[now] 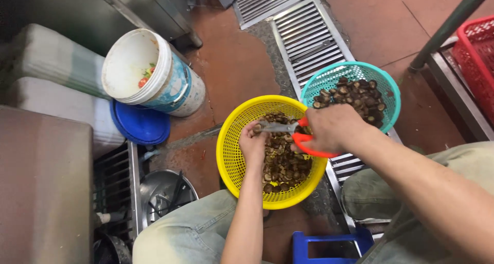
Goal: Trimming the stems of mushrooms using scissors and sorting them into a different basket
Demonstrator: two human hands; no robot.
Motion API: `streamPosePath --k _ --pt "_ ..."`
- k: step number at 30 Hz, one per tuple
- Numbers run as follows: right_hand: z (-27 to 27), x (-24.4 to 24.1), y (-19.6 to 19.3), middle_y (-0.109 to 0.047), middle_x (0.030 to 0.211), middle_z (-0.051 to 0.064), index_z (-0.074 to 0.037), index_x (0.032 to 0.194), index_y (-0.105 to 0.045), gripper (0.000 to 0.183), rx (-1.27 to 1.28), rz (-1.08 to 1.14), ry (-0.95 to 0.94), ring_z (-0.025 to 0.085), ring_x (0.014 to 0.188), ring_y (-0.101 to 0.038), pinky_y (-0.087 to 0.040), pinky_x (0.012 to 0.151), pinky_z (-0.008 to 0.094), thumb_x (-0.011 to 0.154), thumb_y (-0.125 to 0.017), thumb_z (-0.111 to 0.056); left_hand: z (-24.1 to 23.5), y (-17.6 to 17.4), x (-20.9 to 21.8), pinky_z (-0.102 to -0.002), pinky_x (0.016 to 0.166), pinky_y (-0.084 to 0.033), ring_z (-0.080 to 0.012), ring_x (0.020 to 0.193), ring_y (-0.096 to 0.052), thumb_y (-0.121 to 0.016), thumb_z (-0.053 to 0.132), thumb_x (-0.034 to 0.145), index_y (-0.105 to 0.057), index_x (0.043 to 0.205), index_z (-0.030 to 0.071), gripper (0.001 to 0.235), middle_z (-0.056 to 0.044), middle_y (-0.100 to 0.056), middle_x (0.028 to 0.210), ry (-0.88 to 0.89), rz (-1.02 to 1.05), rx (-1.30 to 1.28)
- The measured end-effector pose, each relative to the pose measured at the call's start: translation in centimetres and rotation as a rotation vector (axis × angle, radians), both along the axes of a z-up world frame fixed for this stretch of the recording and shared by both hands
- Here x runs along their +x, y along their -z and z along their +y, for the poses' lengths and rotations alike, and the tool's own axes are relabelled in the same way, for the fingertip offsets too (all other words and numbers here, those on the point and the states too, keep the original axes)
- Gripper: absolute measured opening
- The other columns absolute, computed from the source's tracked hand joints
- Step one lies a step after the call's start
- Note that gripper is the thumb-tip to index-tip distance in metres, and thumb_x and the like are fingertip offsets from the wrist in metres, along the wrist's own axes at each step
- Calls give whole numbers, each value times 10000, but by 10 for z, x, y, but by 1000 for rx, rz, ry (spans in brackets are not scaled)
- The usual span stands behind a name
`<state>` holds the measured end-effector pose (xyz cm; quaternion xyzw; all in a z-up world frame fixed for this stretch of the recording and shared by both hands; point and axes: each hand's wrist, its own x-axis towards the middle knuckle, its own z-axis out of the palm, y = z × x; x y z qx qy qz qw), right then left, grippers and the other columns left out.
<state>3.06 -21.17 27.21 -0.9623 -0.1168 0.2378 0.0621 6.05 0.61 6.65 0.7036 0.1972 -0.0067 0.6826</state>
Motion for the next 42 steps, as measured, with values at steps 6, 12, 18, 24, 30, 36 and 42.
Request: streamPosePath --k 6,12,18,24,30,36,42 --pt "2 0 11 -747 976 112 -90 1063 -597 593 -66 -118 -73 277 978 -736 -590 819 419 818 -617 -630 17 -20 11 -352 828 -622 -229 946 -740 -822 -40 816 -653 1266 -25 481 -182 -698 1060 -95 -77 -49" --pt "7 -3 -2 -755 922 86 -113 1077 -625 558 -98 -129 -59 233 901 -752 -603 762 375 849 -613 -622 3 -38 -2 -359 848 -659 -235 906 -767 -795 -57 811 -678 1266 5 475 -143 -707 991 -30 -98 159" --pt "5 -6 16 -734 881 115 -110 1081 -596 553 -104 -182 -53 302 874 -749 -605 726 433 838 -637 -605 -3 -49 -4 -366 852 -646 -238 900 -762 -781 -52 824 -632 1326 -38 524 -227 -707 1054 16 -92 131" --pt "7 -11 44 -716 811 108 -141 1089 -572 525 -114 -259 -71 311 808 -750 -607 692 436 847 -618 -605 5 -54 -2 -312 824 -638 -192 866 -755 -692 -70 860 -593 1384 -43 534 -245 -709 1119 93 -94 42" --pt "16 -13 33 -725 795 116 -146 1080 -582 455 -106 -218 -83 308 779 -763 -606 673 423 904 -580 -566 13 -70 -1 -410 794 -676 -312 865 -766 -664 12 908 -603 1330 -114 445 -264 -685 1058 -7 -83 -313" --pt "20 -13 11 -743 816 158 -118 1058 -621 418 -30 -167 -58 333 797 -768 -609 681 436 929 -588 -513 12 -74 0 -401 769 -681 -364 897 -761 -668 44 945 -590 1317 -125 415 -313 -675 1124 -56 -34 -348" --pt "12 -6 -8 -764 891 171 -78 1100 -672 520 -52 -61 34 331 857 -777 -618 707 437 893 -630 -553 15 -79 -1 -390 785 -679 -336 899 -773 -689 31 932 -578 1331 -112 438 -297 -698 1145 -108 -34 -239"
